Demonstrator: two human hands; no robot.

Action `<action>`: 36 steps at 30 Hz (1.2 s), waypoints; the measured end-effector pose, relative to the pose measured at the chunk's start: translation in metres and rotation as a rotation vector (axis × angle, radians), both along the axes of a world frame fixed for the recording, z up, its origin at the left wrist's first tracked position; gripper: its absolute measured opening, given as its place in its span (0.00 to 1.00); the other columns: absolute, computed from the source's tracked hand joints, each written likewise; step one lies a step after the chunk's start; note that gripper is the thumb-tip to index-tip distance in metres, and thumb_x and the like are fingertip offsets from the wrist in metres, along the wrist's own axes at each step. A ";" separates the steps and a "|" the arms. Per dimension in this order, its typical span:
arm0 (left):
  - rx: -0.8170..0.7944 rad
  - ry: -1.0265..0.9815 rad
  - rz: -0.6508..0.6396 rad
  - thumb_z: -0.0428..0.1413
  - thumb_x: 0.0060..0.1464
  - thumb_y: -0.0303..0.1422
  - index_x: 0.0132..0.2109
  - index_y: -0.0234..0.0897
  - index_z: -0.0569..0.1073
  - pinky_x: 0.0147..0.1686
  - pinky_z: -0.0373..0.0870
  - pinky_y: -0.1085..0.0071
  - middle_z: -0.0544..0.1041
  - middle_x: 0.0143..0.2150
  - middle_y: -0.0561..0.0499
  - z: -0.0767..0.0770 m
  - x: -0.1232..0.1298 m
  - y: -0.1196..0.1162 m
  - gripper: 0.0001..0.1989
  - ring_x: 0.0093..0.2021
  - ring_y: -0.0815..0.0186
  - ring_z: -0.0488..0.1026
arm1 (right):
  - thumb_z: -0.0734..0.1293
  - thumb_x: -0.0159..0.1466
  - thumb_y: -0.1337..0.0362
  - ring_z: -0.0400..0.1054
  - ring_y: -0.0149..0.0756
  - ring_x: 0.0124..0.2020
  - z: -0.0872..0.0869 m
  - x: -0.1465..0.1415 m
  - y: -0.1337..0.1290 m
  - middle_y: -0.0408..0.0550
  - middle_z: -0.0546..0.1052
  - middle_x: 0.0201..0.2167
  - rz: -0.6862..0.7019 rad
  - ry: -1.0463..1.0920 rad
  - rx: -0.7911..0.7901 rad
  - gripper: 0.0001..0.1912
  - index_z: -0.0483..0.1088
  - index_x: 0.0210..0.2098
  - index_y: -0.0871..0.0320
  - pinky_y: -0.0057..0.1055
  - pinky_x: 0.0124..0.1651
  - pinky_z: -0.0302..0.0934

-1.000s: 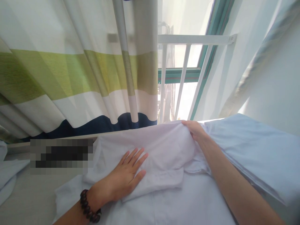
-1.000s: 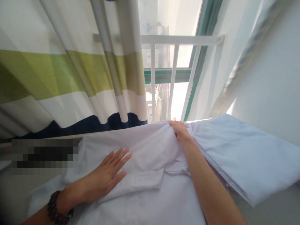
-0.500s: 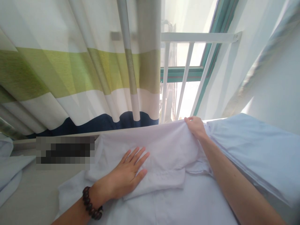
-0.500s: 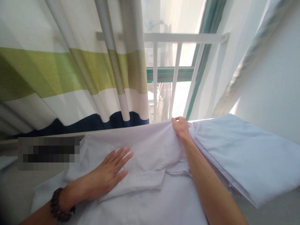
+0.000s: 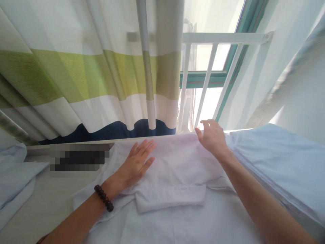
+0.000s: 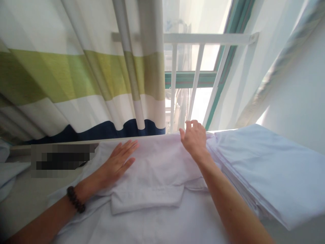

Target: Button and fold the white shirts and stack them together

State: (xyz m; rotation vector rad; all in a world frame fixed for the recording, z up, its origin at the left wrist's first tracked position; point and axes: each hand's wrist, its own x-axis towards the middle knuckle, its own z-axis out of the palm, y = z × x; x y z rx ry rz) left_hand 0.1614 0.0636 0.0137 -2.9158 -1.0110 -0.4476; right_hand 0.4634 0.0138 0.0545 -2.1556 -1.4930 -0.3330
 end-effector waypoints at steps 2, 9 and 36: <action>0.023 0.046 0.108 0.35 0.67 0.43 0.69 0.36 0.50 0.66 0.38 0.47 0.52 0.70 0.45 -0.005 -0.007 0.013 0.28 0.70 0.55 0.43 | 0.55 0.68 0.55 0.50 0.52 0.65 -0.012 -0.015 0.002 0.61 0.61 0.63 0.125 -0.126 -0.003 0.27 0.58 0.62 0.63 0.48 0.64 0.43; 0.065 0.097 0.249 0.36 0.66 0.46 0.70 0.41 0.45 0.66 0.35 0.45 0.46 0.72 0.49 -0.019 -0.025 0.033 0.30 0.71 0.52 0.38 | 0.51 0.69 0.50 0.38 0.47 0.70 -0.065 -0.010 0.013 0.54 0.51 0.69 0.117 -0.191 -0.177 0.31 0.49 0.68 0.56 0.49 0.67 0.36; 0.155 0.002 -0.279 0.46 0.57 0.20 0.48 0.40 0.71 0.51 0.66 0.60 0.74 0.46 0.46 0.012 -0.043 -0.088 0.17 0.49 0.59 0.68 | 0.59 0.62 0.75 0.67 0.42 0.47 -0.054 -0.041 -0.143 0.52 0.74 0.45 0.711 -0.258 0.049 0.15 0.69 0.45 0.55 0.41 0.49 0.62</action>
